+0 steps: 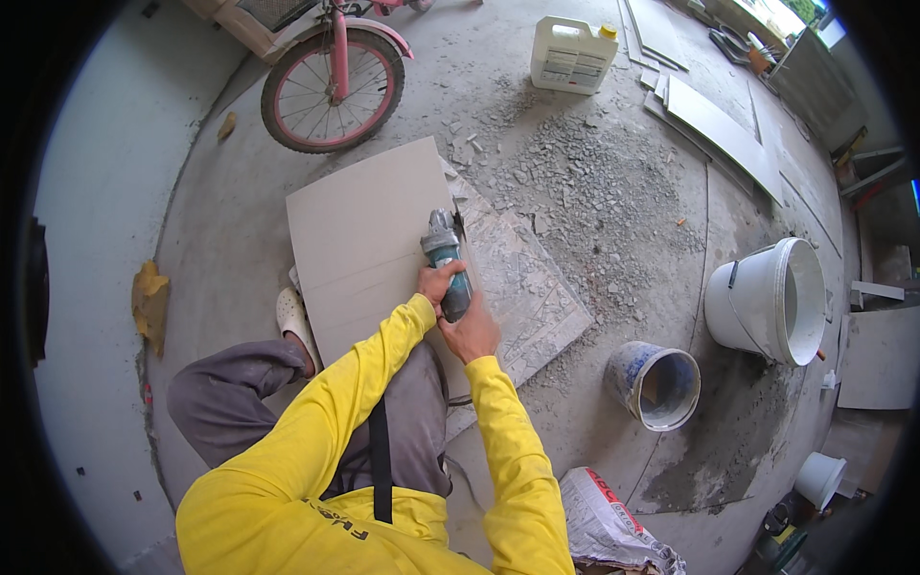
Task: The person carries a large ceramic tile into a room under renovation, places it on the floor, and then uses an angle grinder to cut the tile along a marked line. The person sits on the floor during the cutting process.
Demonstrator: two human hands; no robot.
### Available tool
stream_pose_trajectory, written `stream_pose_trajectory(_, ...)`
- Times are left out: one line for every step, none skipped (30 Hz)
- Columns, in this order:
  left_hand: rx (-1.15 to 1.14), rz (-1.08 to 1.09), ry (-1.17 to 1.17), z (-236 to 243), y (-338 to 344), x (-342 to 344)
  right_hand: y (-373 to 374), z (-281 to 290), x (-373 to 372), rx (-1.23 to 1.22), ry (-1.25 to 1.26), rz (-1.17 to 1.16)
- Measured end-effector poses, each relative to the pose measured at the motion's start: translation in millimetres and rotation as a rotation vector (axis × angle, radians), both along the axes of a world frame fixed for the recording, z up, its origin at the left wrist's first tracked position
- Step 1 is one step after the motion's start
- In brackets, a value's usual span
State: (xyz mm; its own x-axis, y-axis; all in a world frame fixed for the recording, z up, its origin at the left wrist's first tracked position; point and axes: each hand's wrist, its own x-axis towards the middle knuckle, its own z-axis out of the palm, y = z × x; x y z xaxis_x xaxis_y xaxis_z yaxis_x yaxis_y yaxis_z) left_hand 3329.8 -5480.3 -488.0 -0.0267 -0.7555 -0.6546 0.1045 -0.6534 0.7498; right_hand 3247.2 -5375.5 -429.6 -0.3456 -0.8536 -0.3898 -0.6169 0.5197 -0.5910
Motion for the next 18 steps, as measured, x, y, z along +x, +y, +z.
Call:
stream_pose_trajectory(-0.010,-0.005,0.002,1.4,1.8,-0.3,1.4,-0.7,-0.3,0.016,0.002,-0.001)
stream_pose_trajectory(-0.008,-0.007,0.000,2.8,3.5,-0.5,2.8,-1.3,-0.6,0.004,0.005,-0.001)
stream_pose_trajectory(0.000,-0.005,-0.004,3.9,5.2,-0.8,4.2,-1.6,-1.0,0.004,0.007,-0.003)
stream_pose_trajectory(-0.012,-0.007,0.001,4.7,6.7,-1.0,5.5,-2.0,-1.3,0.005,0.009,-0.005)
stream_pose_trajectory(-0.018,-0.003,0.004,5.0,7.9,-1.0,6.6,-2.2,-1.4,0.003,0.005,0.000)
stream_pose_trajectory(-0.019,0.001,0.008,4.8,8.9,-1.1,7.6,-2.5,-1.7,0.001,0.001,0.004)
stream_pose_trajectory(-0.029,0.002,0.012,4.3,9.3,-1.1,8.1,-2.7,-1.7,0.006,-0.003,0.009)
stream_pose_trajectory(-0.033,0.003,0.017,3.2,9.5,-1.1,8.4,-3.0,-1.7,-0.001,-0.002,0.007)
stream_pose_trajectory(-0.029,0.004,0.017,1.9,9.3,-1.2,8.1,-3.3,-1.6,-0.002,0.002,0.005)
stream_pose_trajectory(-0.030,0.001,0.026,0.5,8.2,-1.0,7.5,-3.4,-1.4,0.002,0.008,0.003)
stream_pose_trajectory(-0.024,-0.002,0.029,-0.9,6.7,-0.9,6.7,-3.4,-1.4,-0.004,0.007,0.000)
stream_pose_trajectory(-0.002,-0.004,0.024,-2.1,4.9,-0.6,5.2,-3.0,-1.1,-0.005,0.009,-0.004)
stream_pose_trajectory(-0.013,-0.006,0.027,-3.1,2.8,-0.5,3.4,-2.5,-0.8,-0.007,0.011,-0.008)
stream_pose_trajectory(-0.009,-0.008,0.023,-3.8,0.3,-0.4,1.2,-1.7,-0.6,0.003,0.007,-0.005)
stream_pose_trajectory(-0.003,-0.010,0.019,-4.1,-1.4,-0.4,-0.7,-0.7,-0.5,0.015,0.002,-0.004)
stream_pose_trajectory(0.001,-0.001,0.026,-4.0,-3.0,-0.3,-2.6,0.4,-0.5,0.031,0.000,-0.001)
stream_pose_trajectory(0.005,0.006,0.034,-3.7,-4.6,-0.1,-4.4,1.5,-0.4,0.031,-0.005,-0.002)
stream_pose_trajectory(0.009,0.014,0.042,-3.0,-5.8,-0.2,-6.0,2.4,-0.6,0.038,-0.008,-0.002)
